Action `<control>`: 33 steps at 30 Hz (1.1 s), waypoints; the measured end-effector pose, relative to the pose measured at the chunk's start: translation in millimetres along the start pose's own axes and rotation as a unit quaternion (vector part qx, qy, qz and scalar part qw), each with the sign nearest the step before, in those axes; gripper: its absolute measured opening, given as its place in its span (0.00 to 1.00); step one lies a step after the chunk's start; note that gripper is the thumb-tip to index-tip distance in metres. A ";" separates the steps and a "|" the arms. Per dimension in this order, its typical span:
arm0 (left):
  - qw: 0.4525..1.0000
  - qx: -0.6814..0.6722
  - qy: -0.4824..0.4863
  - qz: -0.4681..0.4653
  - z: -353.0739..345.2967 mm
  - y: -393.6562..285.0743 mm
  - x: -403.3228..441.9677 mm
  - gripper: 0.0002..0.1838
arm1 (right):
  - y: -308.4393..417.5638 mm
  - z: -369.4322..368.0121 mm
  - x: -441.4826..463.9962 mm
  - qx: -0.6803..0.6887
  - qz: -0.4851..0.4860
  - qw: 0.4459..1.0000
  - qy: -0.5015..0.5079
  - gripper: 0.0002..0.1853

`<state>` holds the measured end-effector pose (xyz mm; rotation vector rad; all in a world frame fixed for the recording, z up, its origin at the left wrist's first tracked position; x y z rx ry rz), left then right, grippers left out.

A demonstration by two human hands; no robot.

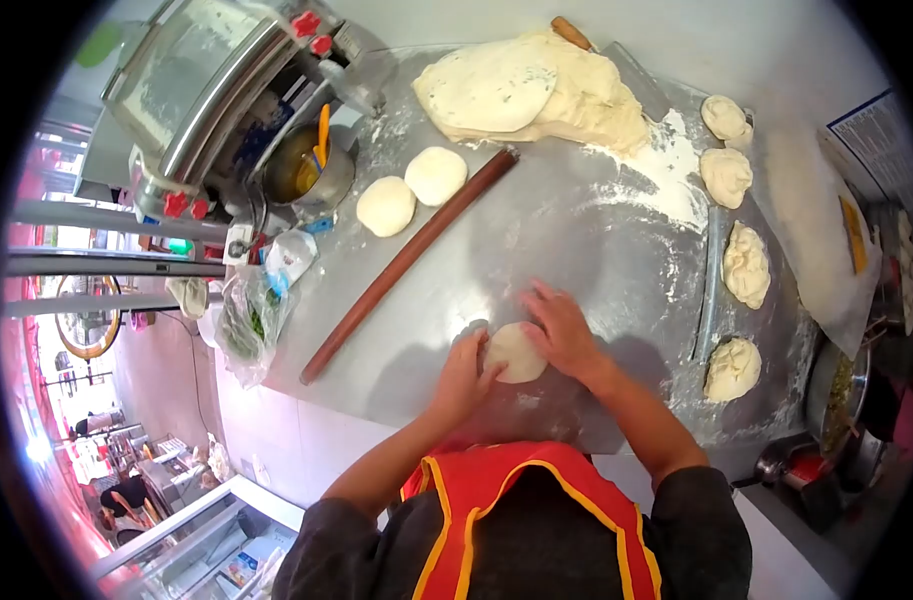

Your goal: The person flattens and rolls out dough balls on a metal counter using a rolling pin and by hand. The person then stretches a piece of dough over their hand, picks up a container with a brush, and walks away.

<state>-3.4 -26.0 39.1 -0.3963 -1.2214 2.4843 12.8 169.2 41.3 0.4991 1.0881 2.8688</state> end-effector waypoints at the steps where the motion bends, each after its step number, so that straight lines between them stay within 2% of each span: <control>1: 0.999 -0.012 0.005 0.040 -0.9 -0.6 1.1 0.30 | 1.8 6.2 -13.5 0.050 -0.056 0.997 -0.031 0.26; 3: 0.992 -0.034 0.018 0.121 -3.3 -2.2 3.7 0.25 | -5.0 4.5 -51.4 0.098 -0.171 0.980 -0.019 0.24; 6: 0.984 -0.053 0.112 0.127 -20.9 -3.0 10.6 0.20 | -6.3 -9.4 -82.8 0.224 -0.314 0.921 -0.045 0.21; 7: 0.984 -0.073 0.106 0.124 -22.2 -3.0 15.7 0.19 | -8.3 -12.9 -88.9 0.273 -0.352 0.893 -0.060 0.20; 10: 0.984 -0.130 0.064 0.100 -12.3 -11.7 52.3 0.18 | -33.8 -18.1 -57.1 0.269 -0.361 0.888 -0.090 0.19; 12: 0.988 -0.137 0.008 0.072 3.2 -15.8 91.0 0.19 | -18.1 0.2 -4.6 0.257 -0.310 0.903 -0.146 0.18; 13: 0.990 -0.125 -0.021 0.054 6.2 -7.6 110.5 0.20 | -22.8 -6.7 15.7 0.217 -0.270 0.929 -0.133 0.18; 14: 0.995 -0.069 -0.064 -0.010 7.7 -2.0 127.4 0.22 | -25.5 -13.9 35.5 0.176 -0.225 0.951 -0.121 0.18; 16: 0.979 0.049 -0.146 -0.135 10.0 -0.3 144.6 0.25 | -23.8 -27.4 63.4 0.153 -0.216 0.958 -0.107 0.19; 17: 0.978 0.049 -0.150 -0.136 7.9 2.8 145.3 0.27 | -21.0 -32.4 71.4 0.141 -0.212 0.962 -0.100 0.19; 20: 0.976 0.044 -0.142 -0.157 -3.1 3.0 121.8 0.31 | -24.8 -48.9 44.3 0.169 -0.215 0.949 -0.160 0.19; 23: 0.974 0.032 -0.113 -0.193 -18.7 6.9 76.4 0.33 | -13.6 -36.2 -17.6 0.210 -0.295 0.927 -0.093 0.19; 25: 0.980 0.021 -0.092 -0.175 -14.4 -8.6 43.4 0.33 | 6.1 0.1 -37.2 0.100 -0.278 0.949 -0.108 0.22; 26: 0.982 0.055 -0.095 -0.153 -11.7 -9.2 39.4 0.35 | 12.0 11.7 -39.3 0.044 -0.265 0.956 -0.117 0.23; 29: 0.978 0.108 -0.080 -0.161 -37.3 -1.1 45.1 0.35 | 34.4 -1.0 -21.1 -0.015 -0.070 0.992 -0.108 0.27; 32: 0.955 0.171 -0.002 -0.244 -55.6 -14.7 41.1 0.36 | 56.8 -28.6 -7.0 -0.028 -0.006 0.996 -0.079 0.30; 33: 0.954 0.189 0.010 -0.234 -57.2 -15.0 47.2 0.35 | 49.6 -33.5 -4.6 -0.031 -0.013 0.996 -0.078 0.29</control>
Point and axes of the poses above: each hand's wrist, its own x-axis towards the middle knuckle, its own z-axis out of the back of the hand, y = z × x, the point moved 7 cm from there along x, towards the middle knuckle, and after that the axes turned 8 degrees about -y, right-handed, at the moved point
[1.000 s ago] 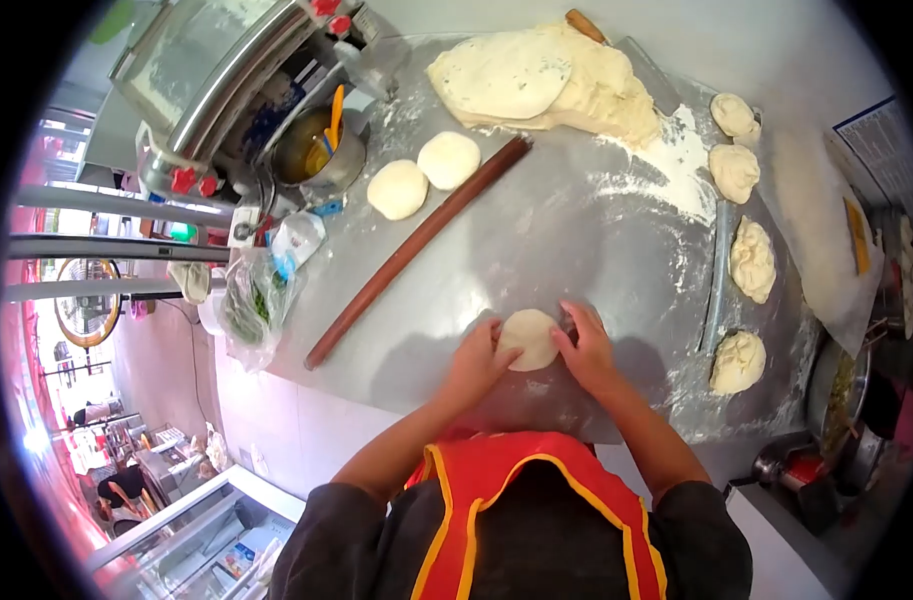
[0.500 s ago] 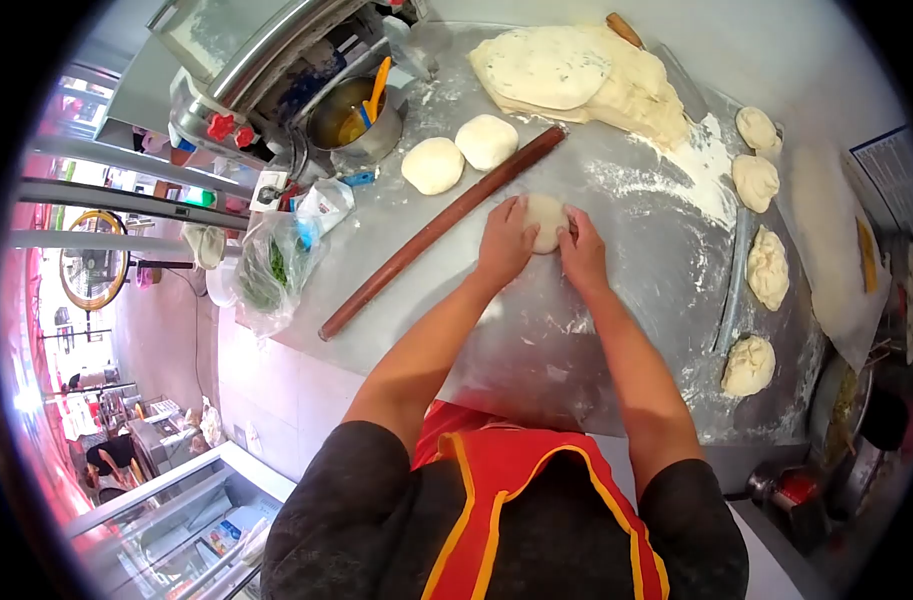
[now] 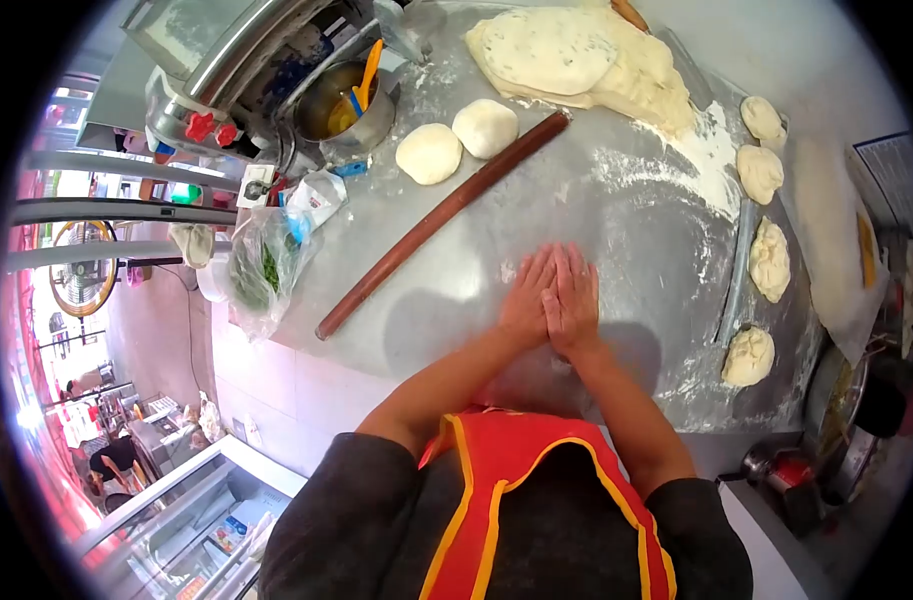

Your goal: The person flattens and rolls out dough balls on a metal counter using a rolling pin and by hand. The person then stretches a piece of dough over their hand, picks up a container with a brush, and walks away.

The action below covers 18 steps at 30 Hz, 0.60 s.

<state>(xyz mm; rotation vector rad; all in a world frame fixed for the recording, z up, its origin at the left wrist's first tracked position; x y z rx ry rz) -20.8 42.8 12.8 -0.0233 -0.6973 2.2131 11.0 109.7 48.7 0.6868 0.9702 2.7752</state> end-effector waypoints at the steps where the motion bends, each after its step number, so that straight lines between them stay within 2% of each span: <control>1: 1.000 0.014 0.019 0.008 -1.2 0.6 4.2 0.35 | -6.4 -5.4 -0.1 -0.003 -0.007 1.000 0.002 0.29; 2: 0.999 0.028 0.039 0.018 -2.4 -1.0 4.2 0.35 | -10.9 -7.6 -3.5 -0.005 -0.016 1.000 0.005 0.29; 8: 0.996 0.092 0.002 -0.001 -1.6 2.2 16.1 0.35 | -23.7 -9.2 8.3 -0.005 -0.051 0.999 0.004 0.30; 11: 0.994 -0.012 0.072 0.078 9.8 20.6 15.4 0.34 | -58.0 -24.8 -2.3 0.070 -0.141 0.987 0.043 0.29; 13: 0.990 0.026 -0.098 0.098 62.1 64.3 -9.6 0.35 | -54.9 -24.4 -3.8 0.000 -0.128 0.992 0.012 0.28; 14: 0.969 0.140 -0.182 0.095 105.3 82.5 -21.6 0.38 | -50.4 -24.8 -7.0 -0.034 -0.124 0.992 -0.003 0.28; 15: 0.962 0.116 -0.200 0.144 138.6 105.8 -34.3 0.36 | -33.0 -25.4 -10.0 -0.067 -0.088 0.994 0.006 0.28; 17: 0.929 0.219 -0.236 0.183 158.5 148.6 -69.4 0.31 | 11.9 -16.0 -24.0 -0.135 -0.013 0.990 0.025 0.28; 18: 0.943 0.198 -0.198 0.180 160.0 165.0 -72.3 0.28 | 17.9 -13.4 -29.7 -0.124 0.007 0.991 0.055 0.29</control>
Point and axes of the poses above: each hand's wrist, its own x-axis towards the middle knuckle, its own z-axis out of the back of the hand, y = z × x, the point moved 7 cm from there along x, towards the middle knuckle, and after that the axes turned 8 degrees about -y, right-handed, at the moved point
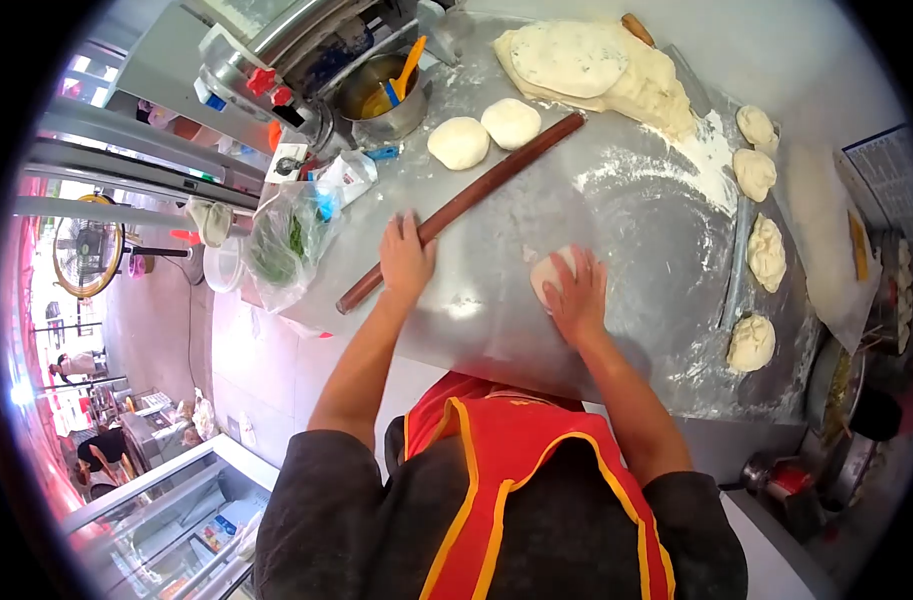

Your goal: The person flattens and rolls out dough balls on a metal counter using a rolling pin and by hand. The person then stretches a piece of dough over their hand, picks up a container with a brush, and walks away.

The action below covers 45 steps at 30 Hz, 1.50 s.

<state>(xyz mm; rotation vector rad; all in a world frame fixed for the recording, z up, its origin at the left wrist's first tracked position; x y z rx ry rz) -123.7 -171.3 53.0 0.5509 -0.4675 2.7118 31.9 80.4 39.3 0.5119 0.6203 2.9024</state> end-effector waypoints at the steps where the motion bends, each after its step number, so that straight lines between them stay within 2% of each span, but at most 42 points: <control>1: 0.999 -0.018 0.045 -0.009 -4.7 11.4 -0.1 0.26 | 0.2 5.0 -11.9 0.009 0.022 0.999 0.029 0.29; 2: 0.995 -0.038 0.093 -0.019 -12.3 16.6 -4.3 0.24 | -0.2 8.0 -22.4 0.016 0.042 0.997 0.060 0.30; 3: 0.997 -0.018 0.070 -0.040 -9.1 12.2 -2.2 0.20 | -4.4 12.0 -22.8 0.004 0.049 0.997 0.060 0.31; 5: 0.994 -0.036 0.105 -0.012 -9.6 10.1 -7.6 0.18 | -10.9 17.2 -23.4 -0.017 0.059 0.996 0.062 0.33; 8: 0.988 -0.047 0.145 -0.028 16.2 -5.4 -14.6 0.16 | -19.1 43.9 -0.8 0.054 -0.061 0.997 0.000 0.36; 11: 0.973 -0.114 0.175 -0.097 41.3 -31.3 -37.1 0.16 | -11.9 109.8 9.1 -0.081 0.025 0.991 -0.107 0.37; 14: 0.939 -0.186 0.229 -0.178 41.6 -68.6 -57.7 0.18 | -62.9 111.5 -16.2 -0.165 0.075 0.983 -0.013 0.34; 15: 0.923 -0.206 0.252 -0.204 40.0 -78.8 -64.3 0.19 | -87.0 110.0 -31.4 -0.145 0.058 0.987 0.027 0.34; 17: 0.935 -0.215 0.188 -0.208 46.7 -85.3 -67.4 0.21 | -123.6 105.0 -68.8 -0.103 0.023 0.988 0.109 0.33; 20: 0.968 -0.145 0.117 -0.169 43.4 -82.5 -89.9 0.30 | -93.9 128.8 -78.2 -0.184 0.025 0.982 0.025 0.31; 22: 0.986 -0.066 0.076 -0.129 38.8 -79.8 -103.0 0.36 | -101.1 105.5 -84.4 -0.158 -0.049 0.986 0.007 0.29; 23: 0.985 -0.075 0.118 -0.098 30.3 -79.5 -102.2 0.38 | -108.2 95.3 -85.2 -0.145 -0.086 0.986 -0.003 0.29; 26: 0.988 -0.028 0.113 -0.103 4.2 -89.6 -51.7 0.37 | -127.6 84.3 -37.3 -0.138 -0.123 0.983 0.015 0.29; 30: 0.982 0.088 0.117 -0.115 -35.6 -98.7 26.4 0.35 | -152.3 72.2 48.0 -0.190 -0.082 0.978 -0.031 0.26; 33: 0.988 0.086 0.066 -0.113 -55.8 -106.2 83.3 0.35 | -177.2 64.9 104.9 -0.205 -0.093 0.971 -0.085 0.25; 36: 0.992 0.053 0.036 -0.111 -73.4 -108.1 112.6 0.35 | -173.7 71.0 137.3 -0.222 -0.050 0.967 -0.115 0.26; 37: 0.989 0.041 0.068 -0.124 -65.9 -107.7 89.7 0.37 | -160.6 68.5 116.4 -0.149 -0.011 0.986 -0.071 0.28; 39: 0.987 0.013 0.116 -0.108 -46.2 -101.2 38.2 0.38 | -157.8 65.4 56.5 -0.128 -0.012 0.991 -0.044 0.30; 40: 0.982 -0.007 0.155 -0.111 -29.3 -104.3 7.9 0.40 | -144.2 70.2 24.0 -0.131 -0.028 0.991 0.001 0.31; 43: 0.977 -0.090 0.174 -0.089 5.9 -92.7 -86.0 0.45 | -107.0 91.2 -70.1 -0.116 -0.035 0.993 0.005 0.32; 45: 0.972 -0.067 0.210 -0.083 7.3 -88.6 -107.0 0.45 | -104.6 92.6 -71.0 -0.113 -0.039 0.993 0.007 0.32</control>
Point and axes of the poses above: each hand's wrist, its own x-axis towards the middle knuckle, its own z-axis out of the back of the hand, y = z × x, the point moved 7 cm from there along x, towards the middle knuckle, and after that the axes turned 8 degrees about -y, right-handed, at the moved point
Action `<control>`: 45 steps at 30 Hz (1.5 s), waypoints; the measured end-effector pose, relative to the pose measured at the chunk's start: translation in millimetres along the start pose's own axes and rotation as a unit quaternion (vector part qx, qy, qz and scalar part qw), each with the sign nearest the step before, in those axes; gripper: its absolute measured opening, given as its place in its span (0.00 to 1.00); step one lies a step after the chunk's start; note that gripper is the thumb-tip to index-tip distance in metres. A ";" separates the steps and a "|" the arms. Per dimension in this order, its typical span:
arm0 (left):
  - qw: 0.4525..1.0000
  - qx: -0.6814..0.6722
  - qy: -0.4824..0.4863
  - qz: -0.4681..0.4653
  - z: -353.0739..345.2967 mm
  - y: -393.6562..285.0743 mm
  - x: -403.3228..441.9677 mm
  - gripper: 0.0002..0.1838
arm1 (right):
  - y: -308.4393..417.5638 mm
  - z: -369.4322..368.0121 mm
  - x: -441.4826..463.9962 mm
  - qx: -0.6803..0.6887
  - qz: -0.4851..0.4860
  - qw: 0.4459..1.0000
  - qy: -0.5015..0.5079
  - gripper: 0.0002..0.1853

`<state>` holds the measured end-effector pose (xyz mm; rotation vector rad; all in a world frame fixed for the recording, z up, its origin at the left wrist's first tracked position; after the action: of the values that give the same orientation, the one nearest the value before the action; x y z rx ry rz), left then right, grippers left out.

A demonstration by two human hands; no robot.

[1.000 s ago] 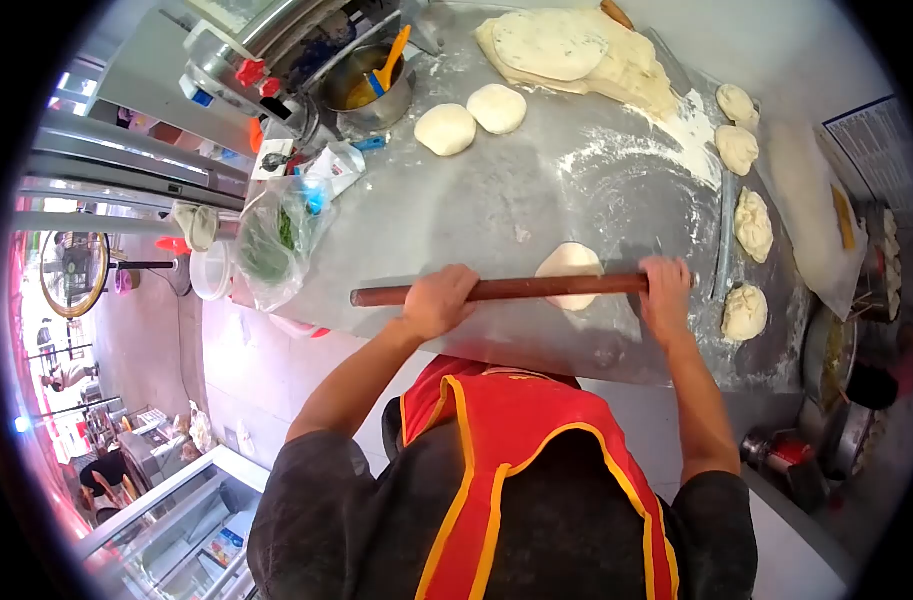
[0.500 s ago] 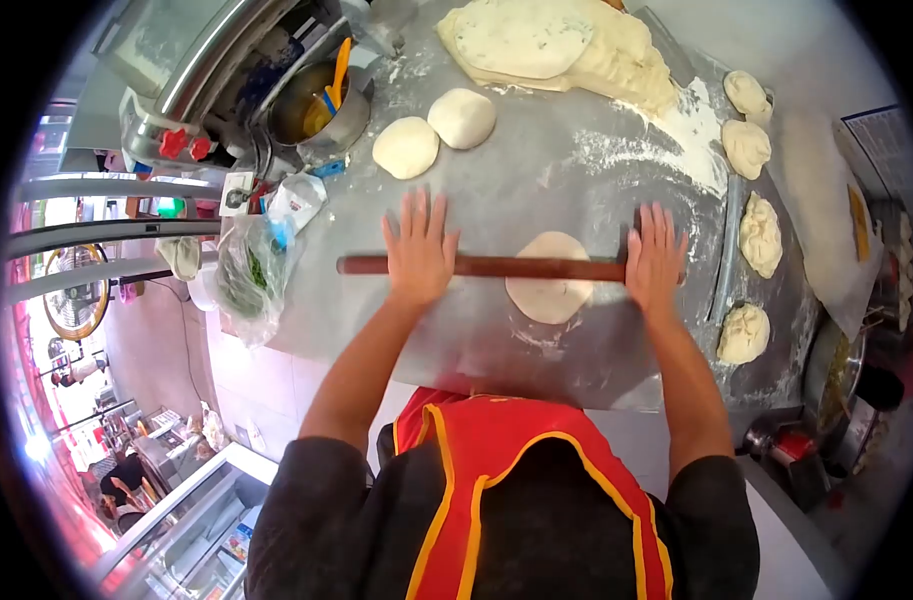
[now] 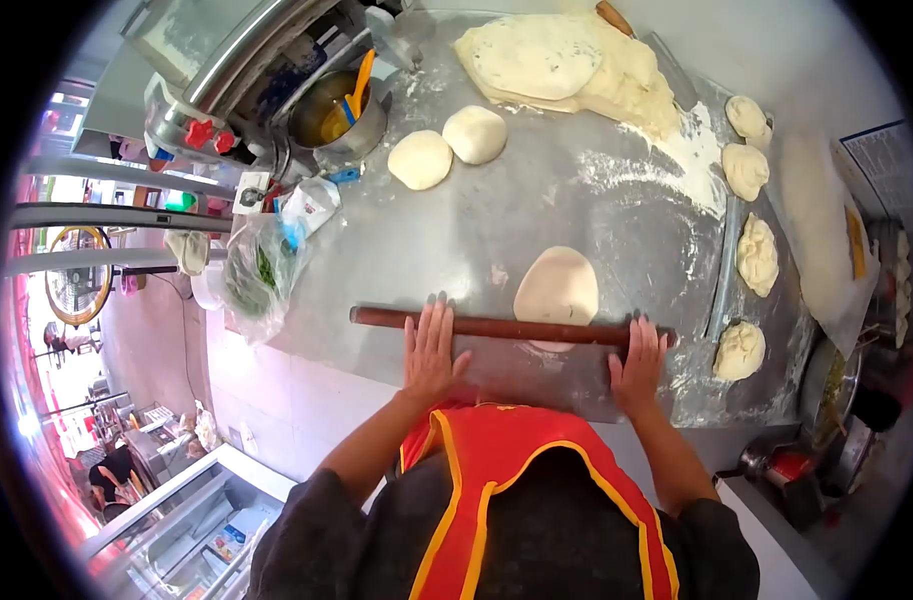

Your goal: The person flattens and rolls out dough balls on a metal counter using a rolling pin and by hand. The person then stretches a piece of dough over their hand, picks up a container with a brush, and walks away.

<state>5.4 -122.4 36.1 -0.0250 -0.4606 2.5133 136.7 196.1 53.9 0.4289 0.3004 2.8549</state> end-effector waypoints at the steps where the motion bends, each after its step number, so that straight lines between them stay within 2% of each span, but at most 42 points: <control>1: 1.000 -0.001 0.004 0.012 0.0 -2.3 1.0 0.43 | 3.5 3.8 -2.3 0.002 -0.003 1.000 0.007 0.32; 5: 0.992 0.075 -0.101 -0.026 12.7 0.2 106.0 0.34 | -25.4 -29.6 94.2 -0.039 -0.013 0.999 -0.004 0.31; 7: 0.988 0.093 -0.121 -0.012 15.7 3.7 135.1 0.34 | -26.6 -34.7 105.1 -0.058 0.001 0.998 -0.011 0.29; 9: 0.991 0.040 -0.119 -0.033 20.3 -0.2 106.5 0.31 | -26.7 -34.0 112.1 -0.036 0.003 0.999 -0.017 0.29; 11: 0.994 0.000 -0.097 -0.053 16.6 -6.6 60.6 0.27 | -22.2 -26.6 62.6 0.031 -0.017 0.999 0.012 0.28; 12: 0.995 -0.013 -0.083 -0.062 13.8 -9.7 40.5 0.24 | -16.7 -22.1 49.0 0.030 0.009 0.999 -0.002 0.29; 15: 0.994 -0.060 -0.061 -0.068 -0.3 -7.7 25.5 0.19 | -2.9 -49.2 82.8 0.162 -0.061 0.980 0.102 0.32; 16: 0.993 -0.074 -0.058 -0.067 -2.2 -7.3 26.0 0.19 | 13.6 -53.1 108.1 0.257 -0.056 0.964 0.027 0.32; 18: 0.993 -0.071 -0.075 -0.061 14.6 -17.5 19.8 0.17 | 34.5 -80.4 147.8 0.204 -0.062 0.962 0.168 0.28; 20: 0.989 -0.064 -0.109 -0.077 35.5 -28.0 4.5 0.13 | 67.7 -102.7 168.4 0.215 0.030 0.933 0.287 0.23; 21: 0.991 -0.063 -0.095 -0.063 39.3 -28.9 -3.8 0.13 | 83.7 -110.0 168.0 0.217 0.076 0.910 0.345 0.21; 24: 0.995 -0.061 -0.078 -0.034 37.8 -32.0 -23.2 0.11 | 187.2 -93.1 141.1 0.223 0.375 0.836 0.332 0.17; 27: 0.991 -0.062 -0.100 -0.061 41.4 -31.3 -28.5 0.10 | 203.1 -120.9 155.6 0.220 0.250 0.898 0.287 0.16; 28: 0.993 -0.053 -0.091 -0.056 43.2 -28.3 -28.1 0.10 | 180.3 -120.8 170.0 0.240 0.143 0.936 0.214 0.15; 29: 0.994 -0.046 -0.081 -0.052 45.4 -25.2 -25.7 0.10 | 152.2 -122.7 173.2 0.210 0.083 0.950 0.216 0.15; 31: 0.994 -0.035 -0.082 -0.062 46.9 -17.0 -17.9 0.10 | 95.7 -111.4 164.1 0.181 -0.019 0.965 0.188 0.18; 32: 0.992 -0.032 -0.092 -0.074 47.1 -10.6 -14.4 0.10 | 75.2 -99.6 143.4 0.134 -0.037 0.966 0.219 0.19; 34: 0.987 -0.029 -0.128 -0.097 50.1 -1.4 -5.5 0.11 | 50.8 -54.9 94.8 0.147 -0.096 0.954 0.244 0.18; 36: 0.991 -0.008 -0.107 -0.080 50.8 9.4 6.4 0.14 | 37.4 -9.5 52.8 0.127 -0.073 0.982 0.119 0.18; 39: 0.991 0.023 -0.119 -0.048 41.8 20.3 14.9 0.21 | 33.7 7.9 8.0 -0.043 0.021 0.999 -0.003 0.24; 40: 0.990 0.035 -0.131 -0.036 38.8 21.9 20.5 0.25 | 27.2 -2.7 2.8 -0.045 -0.019 0.999 0.017 0.28; 43: 0.995 0.022 -0.094 0.027 24.3 27.3 45.3 0.32 | 19.3 -18.4 30.5 -0.042 -0.063 0.997 -0.019 0.26; 45: 0.994 0.069 -0.085 0.015 21.7 27.8 76.6 0.33 | 6.5 -30.8 56.1 -0.046 -0.068 0.996 -0.016 0.26</control>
<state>-75.9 -108.9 53.6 0.2377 -0.3549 2.5832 73.6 199.5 41.3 0.4195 0.1838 2.7127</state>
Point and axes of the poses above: each hand's wrist, its own x-axis towards the middle knuckle, its own z-axis out of the back of the hand, y = z × x, the point moved 7 cm from there along x, towards the middle knuckle, and after that the axes turned 8 degrees about -y, right-handed, at the moved point
